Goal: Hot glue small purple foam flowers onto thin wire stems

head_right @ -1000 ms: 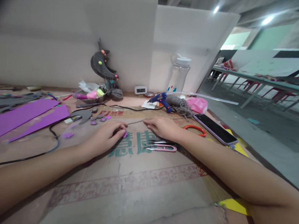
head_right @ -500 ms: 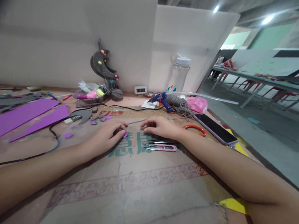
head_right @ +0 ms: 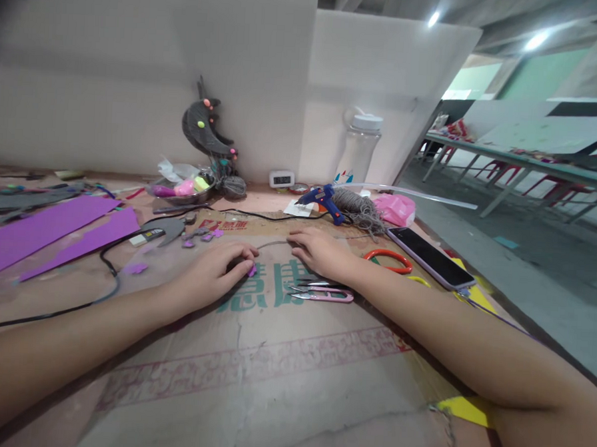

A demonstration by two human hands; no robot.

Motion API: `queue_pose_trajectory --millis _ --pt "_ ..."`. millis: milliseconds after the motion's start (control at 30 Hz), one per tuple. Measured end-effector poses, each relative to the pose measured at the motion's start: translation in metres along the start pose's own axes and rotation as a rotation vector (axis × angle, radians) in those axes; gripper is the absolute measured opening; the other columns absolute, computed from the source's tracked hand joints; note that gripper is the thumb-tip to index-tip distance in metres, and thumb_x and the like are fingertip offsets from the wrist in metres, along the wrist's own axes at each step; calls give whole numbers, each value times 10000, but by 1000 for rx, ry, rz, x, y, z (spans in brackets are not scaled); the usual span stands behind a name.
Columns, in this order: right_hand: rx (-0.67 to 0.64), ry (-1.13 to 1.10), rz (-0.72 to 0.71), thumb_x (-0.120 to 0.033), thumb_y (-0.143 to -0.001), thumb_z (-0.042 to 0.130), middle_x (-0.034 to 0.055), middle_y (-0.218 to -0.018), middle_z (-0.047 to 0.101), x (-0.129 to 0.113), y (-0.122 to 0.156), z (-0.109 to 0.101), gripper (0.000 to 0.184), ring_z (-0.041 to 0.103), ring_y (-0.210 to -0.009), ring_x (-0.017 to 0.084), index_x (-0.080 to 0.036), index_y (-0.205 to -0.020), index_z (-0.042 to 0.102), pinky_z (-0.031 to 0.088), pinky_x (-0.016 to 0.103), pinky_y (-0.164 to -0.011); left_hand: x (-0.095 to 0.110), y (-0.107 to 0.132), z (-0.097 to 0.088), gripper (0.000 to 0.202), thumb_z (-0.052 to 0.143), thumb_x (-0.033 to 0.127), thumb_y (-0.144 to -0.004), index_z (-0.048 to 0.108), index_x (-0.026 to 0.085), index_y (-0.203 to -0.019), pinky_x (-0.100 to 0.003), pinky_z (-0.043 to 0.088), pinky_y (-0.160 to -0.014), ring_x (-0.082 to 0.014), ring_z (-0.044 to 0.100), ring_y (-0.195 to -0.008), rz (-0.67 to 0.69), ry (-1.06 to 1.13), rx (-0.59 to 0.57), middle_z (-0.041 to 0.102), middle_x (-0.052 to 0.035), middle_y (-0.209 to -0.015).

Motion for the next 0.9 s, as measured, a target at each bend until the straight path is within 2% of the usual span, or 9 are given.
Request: queue_pose_trajectory --millis 133,233,333,433,500,600,667,767,900 --pt "38 -33 -38 -165 -911 572 89 -989 696 -2 -1 -4 118 625 -977 226 -167 -898 689 481 358 -895 1 1 -1 163 465 298 -943 588 222 -867 -396 458 -935 -228 604 -1039 1 15 -6 681 -34 -1082" --pt "44 -23 58 -147 -906 564 68 -908 686 0 0 -6 117 620 -901 216 -176 -848 660 474 332 -821 4 3 -5 173 454 293 -949 588 220 -868 -405 433 -1002 -238 562 -1177 6 42 30 625 -48 -1247" --pt "63 -13 163 -140 -920 517 65 -905 690 2 1 -9 132 622 -864 214 -179 -890 640 463 323 -773 7 5 -8 187 445 292 -954 594 218 -869 -410 416 -1036 -241 534 -1229 26 65 49 594 -56 -1298" --pt "86 -5 163 -142 -928 488 72 -928 693 -1 3 -11 145 623 -864 214 -179 -923 629 462 320 -760 10 5 -11 200 441 300 -959 600 214 -874 -414 414 -1033 -241 546 -1202 48 89 75 617 -64 -1253" --pt "122 -9 141 -143 -922 489 81 -945 696 -1 4 -13 149 628 -877 217 -177 -936 633 471 323 -763 11 4 -13 215 435 317 -964 600 207 -878 -407 440 -991 -235 589 -1111 40 118 92 660 -68 -1139" --pt "164 -21 98 -135 -914 491 88 -1000 704 -1 6 -14 183 638 -932 224 -183 -989 650 488 341 -805 7 2 -16 233 437 345 -963 604 200 -890 -379 492 -882 -222 640 -937 -42 183 106 693 -51 -941" --pt "161 -22 78 -141 -909 506 83 -1020 712 -1 6 -14 205 644 -954 227 -194 -1038 655 495 357 -832 4 2 -17 223 456 341 -954 616 200 -889 -358 507 -836 -211 654 -878 -95 231 115 699 -37 -890" --pt "144 -24 47 -219 -920 547 95 -1046 717 -4 6 -13 208 651 -983 244 -188 -1100 647 505 385 -862 -1 0 -15 187 494 307 -933 641 192 -931 -337 522 -808 -195 674 -843 -144 332 114 714 -33 -896" --pt "154 -10 38 -289 -937 541 136 -1153 686 -6 6 -14 267 630 -1079 275 -166 -1158 626 502 421 -916 -6 -1 -10 242 539 294 -911 643 181 -1098 -337 542 -794 -192 703 -844 -201 455 91 731 -58 -994"
Point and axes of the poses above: each hand's wrist, its own y-axis away from the middle knuckle, its own z-axis out of the palm, x = y × z, the point moved 6 cm from there along -y, towards the middle knuckle
